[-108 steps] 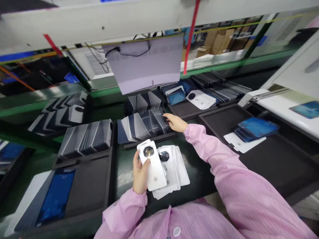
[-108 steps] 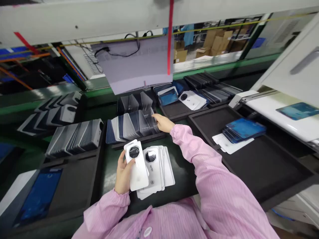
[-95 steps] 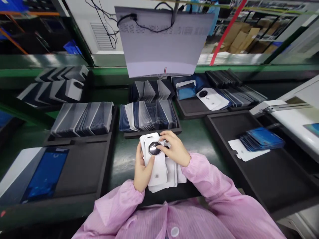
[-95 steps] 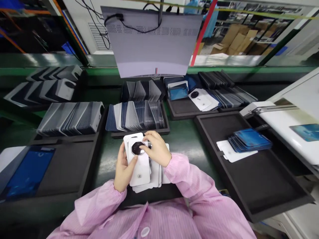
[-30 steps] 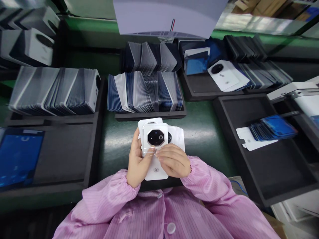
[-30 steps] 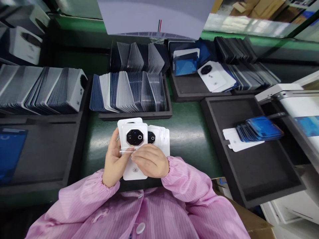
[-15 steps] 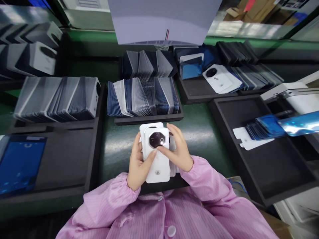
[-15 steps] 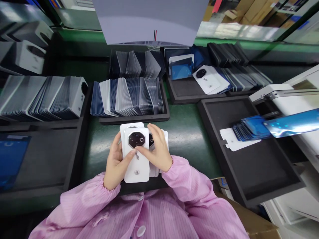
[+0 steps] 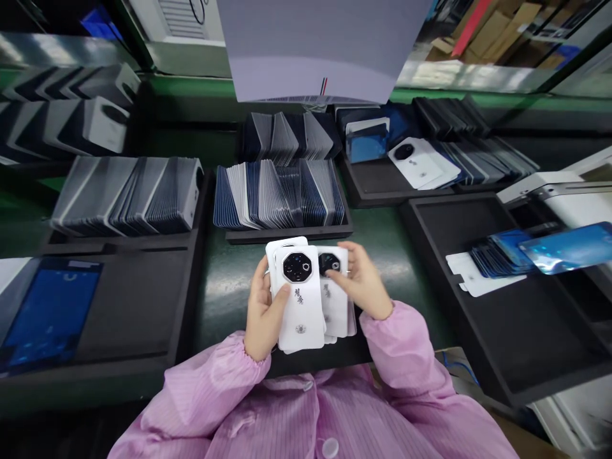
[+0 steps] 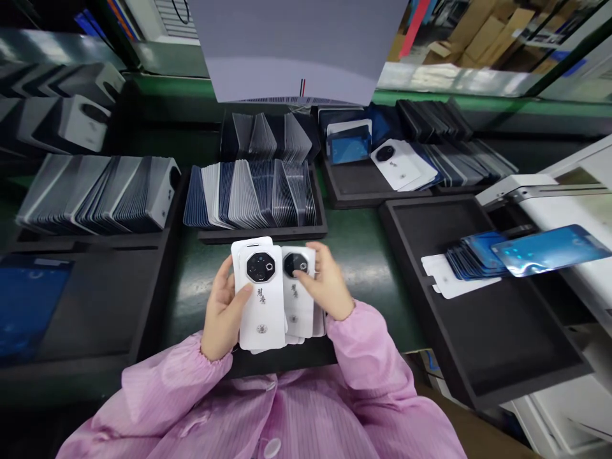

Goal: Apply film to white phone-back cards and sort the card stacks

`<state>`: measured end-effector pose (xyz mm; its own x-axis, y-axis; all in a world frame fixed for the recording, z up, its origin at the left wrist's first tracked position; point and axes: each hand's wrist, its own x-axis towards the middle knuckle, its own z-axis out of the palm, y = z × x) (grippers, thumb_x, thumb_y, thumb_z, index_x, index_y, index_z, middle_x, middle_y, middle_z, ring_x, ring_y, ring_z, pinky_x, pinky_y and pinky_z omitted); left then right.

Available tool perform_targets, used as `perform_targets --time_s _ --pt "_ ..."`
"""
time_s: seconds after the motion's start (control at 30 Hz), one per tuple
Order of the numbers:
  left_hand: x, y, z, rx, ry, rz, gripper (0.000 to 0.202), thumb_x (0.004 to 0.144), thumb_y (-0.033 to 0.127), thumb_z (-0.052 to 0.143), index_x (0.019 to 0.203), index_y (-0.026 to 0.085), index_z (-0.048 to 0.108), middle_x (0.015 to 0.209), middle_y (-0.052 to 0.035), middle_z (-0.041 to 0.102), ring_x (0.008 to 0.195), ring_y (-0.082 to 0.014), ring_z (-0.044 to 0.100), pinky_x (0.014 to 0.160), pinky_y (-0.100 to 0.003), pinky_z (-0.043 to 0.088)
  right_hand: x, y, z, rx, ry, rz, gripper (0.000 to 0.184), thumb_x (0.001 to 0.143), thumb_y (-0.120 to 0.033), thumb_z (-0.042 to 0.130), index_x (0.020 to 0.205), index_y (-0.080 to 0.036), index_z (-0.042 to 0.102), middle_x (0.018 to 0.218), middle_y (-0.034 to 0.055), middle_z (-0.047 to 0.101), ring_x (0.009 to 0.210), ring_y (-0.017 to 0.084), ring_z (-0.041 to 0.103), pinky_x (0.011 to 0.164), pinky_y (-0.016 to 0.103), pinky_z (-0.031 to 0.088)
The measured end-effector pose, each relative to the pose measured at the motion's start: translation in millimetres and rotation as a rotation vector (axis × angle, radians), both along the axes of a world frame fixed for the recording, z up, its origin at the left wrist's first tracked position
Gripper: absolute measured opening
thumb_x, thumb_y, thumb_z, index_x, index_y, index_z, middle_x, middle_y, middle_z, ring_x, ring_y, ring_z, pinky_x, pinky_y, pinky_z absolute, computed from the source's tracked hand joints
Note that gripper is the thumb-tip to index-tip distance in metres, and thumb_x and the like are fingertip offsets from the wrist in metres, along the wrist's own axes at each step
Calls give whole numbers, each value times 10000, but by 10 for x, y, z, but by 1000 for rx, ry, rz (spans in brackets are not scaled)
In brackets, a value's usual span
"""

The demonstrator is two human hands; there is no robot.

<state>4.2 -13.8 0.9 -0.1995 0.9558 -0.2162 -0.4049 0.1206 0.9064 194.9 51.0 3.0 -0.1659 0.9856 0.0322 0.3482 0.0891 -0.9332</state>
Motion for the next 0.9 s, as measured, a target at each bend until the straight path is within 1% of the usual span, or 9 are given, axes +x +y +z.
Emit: perform_targets --time_s 0.13,0.2,0.27,0.4,0.53,0.6,0.67,0.77,0.9 --pt "3 16 12 -21 1 -3 709 793 320 704 1407 281 353 1272 -109 608 1108 -247 629 839 -342 559 -208 -89 -108 302 -417 -24 400 718 -172 685 1097 -195 558 1122 134 581 1099 342 539 907 578 475" --pt "12 21 7 -13 21 -2 715 790 320 706 1408 273 349 1261 -115 613 1082 -246 643 821 -340 566 -235 -120 -67 449 -408 -93 328 772 -206 666 1086 -197 570 1232 151 510 1192 346 478 966 584 436" --pt "31 11 -13 11 65 -3 703 805 317 690 1414 267 341 1263 -121 612 1084 -247 644 836 -353 565 -240 -151 6 512 -296 -119 246 824 -238 643 1061 -223 577 1224 128 512 1173 304 507 975 550 442" --pt "74 -84 -117 116 282 4 687 840 280 647 1442 280 316 1361 -124 550 1216 -269 572 991 -425 492 -279 -213 79 411 -136 -65 225 787 -284 723 975 -242 607 1166 89 546 1108 260 550 957 493 462" --pt "84 -198 -244 244 596 26 705 829 228 653 1453 270 327 1437 -120 487 1320 -290 477 1101 -462 382 -319 -229 16 241 17 -108 170 766 -289 739 870 -228 620 1147 82 564 1093 248 558 873 427 502" --pt "83 -212 -258 270 664 35 706 825 221 655 1452 264 334 1433 -120 494 1328 -294 467 1110 -466 369 -318 -227 -4 227 45 -108 119 787 -288 717 801 -222 619 1121 73 581 1093 247 563 905 446 488" --pt "85 -190 -227 243 614 21 698 832 235 650 1452 259 331 1426 -128 499 1316 -294 482 1095 -465 390 -316 -235 1 300 -11 -112 112 808 -271 694 751 -219 612 1118 70 586 1123 257 548 959 486 455" --pt "90 -122 -134 150 399 -21 670 854 273 626 1449 254 317 1380 -140 537 1247 -278 552 1033 -445 458 -335 -265 24 582 -153 -77 96 810 -214 679 748 -229 607 1078 67 616 1188 282 507 978 519 431" --pt "76 -52 -52 143 290 15 661 845 272 642 1430 253 334 1289 -119 606 1151 -235 620 986 -386 492 -391 -309 11 869 -109 248 114 840 -118 606 851 -231 596 839 19 698 927 204 658 819 415 524"
